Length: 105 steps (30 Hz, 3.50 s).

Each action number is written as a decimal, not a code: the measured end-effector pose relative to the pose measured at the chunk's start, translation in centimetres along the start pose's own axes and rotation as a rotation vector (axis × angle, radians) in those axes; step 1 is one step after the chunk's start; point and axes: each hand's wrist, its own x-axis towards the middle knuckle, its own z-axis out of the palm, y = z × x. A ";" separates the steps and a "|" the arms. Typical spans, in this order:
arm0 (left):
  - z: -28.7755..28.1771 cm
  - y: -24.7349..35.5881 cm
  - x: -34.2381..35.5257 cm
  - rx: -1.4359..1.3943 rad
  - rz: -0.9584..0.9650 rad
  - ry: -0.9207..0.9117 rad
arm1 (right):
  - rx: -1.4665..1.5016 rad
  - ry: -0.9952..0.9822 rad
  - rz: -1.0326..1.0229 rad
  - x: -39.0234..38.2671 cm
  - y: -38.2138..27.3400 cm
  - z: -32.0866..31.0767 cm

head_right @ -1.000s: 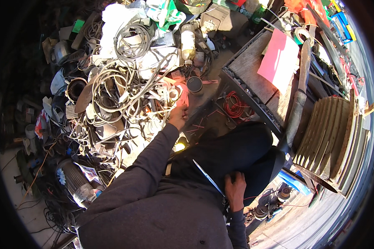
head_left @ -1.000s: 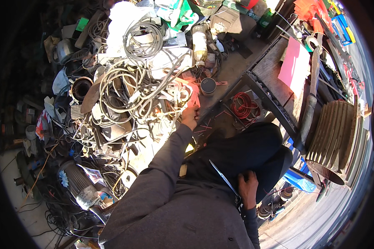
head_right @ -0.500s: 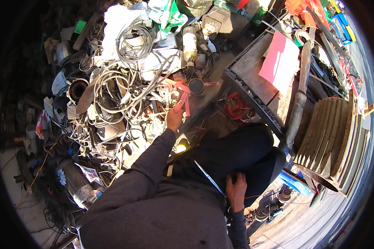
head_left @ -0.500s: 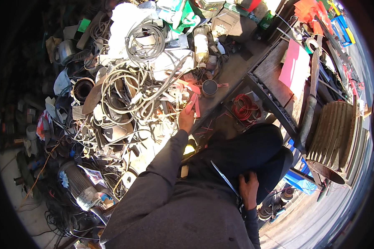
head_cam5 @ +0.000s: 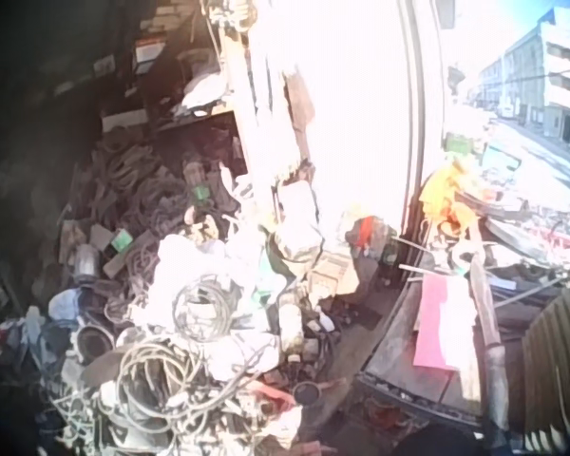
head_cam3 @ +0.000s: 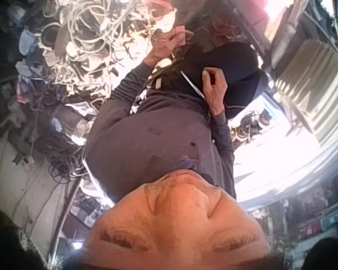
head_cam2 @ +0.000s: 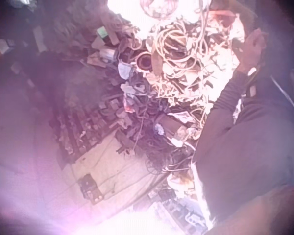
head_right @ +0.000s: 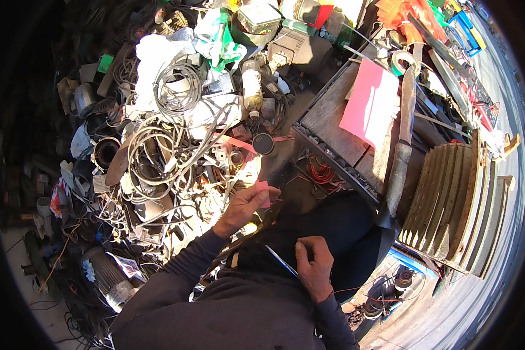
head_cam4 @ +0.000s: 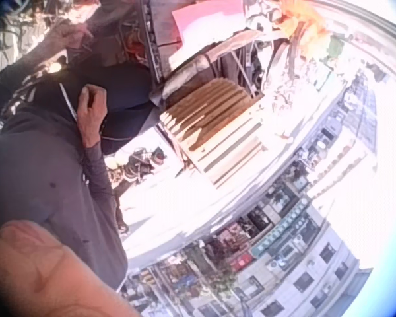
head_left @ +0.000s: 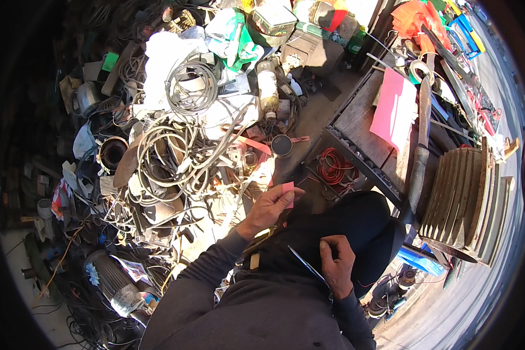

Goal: The person sits in a cluttered outdoor workspace and uses sandpaper to abrade the ends of red wires. They then use a metal tool to scrape or clean the wire ends further. The person handles a pink paper or card and a white paper, possibly for reference, while continuing to manipulate the wires and a cylindrical metal component.

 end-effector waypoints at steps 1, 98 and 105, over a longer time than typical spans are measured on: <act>0.8 0.9 -0.5 0.003 -0.025 -0.052 | 0.029 -0.021 -0.016 1.1 -0.5 0.8; 3.7 3.6 -1.4 0.051 0.068 0.059 | 0.747 0.072 0.159 2.2 -2.5 2.5; 6.5 3.2 -2.7 0.057 0.131 -0.098 | 0.731 0.181 0.096 1.7 -0.8 2.1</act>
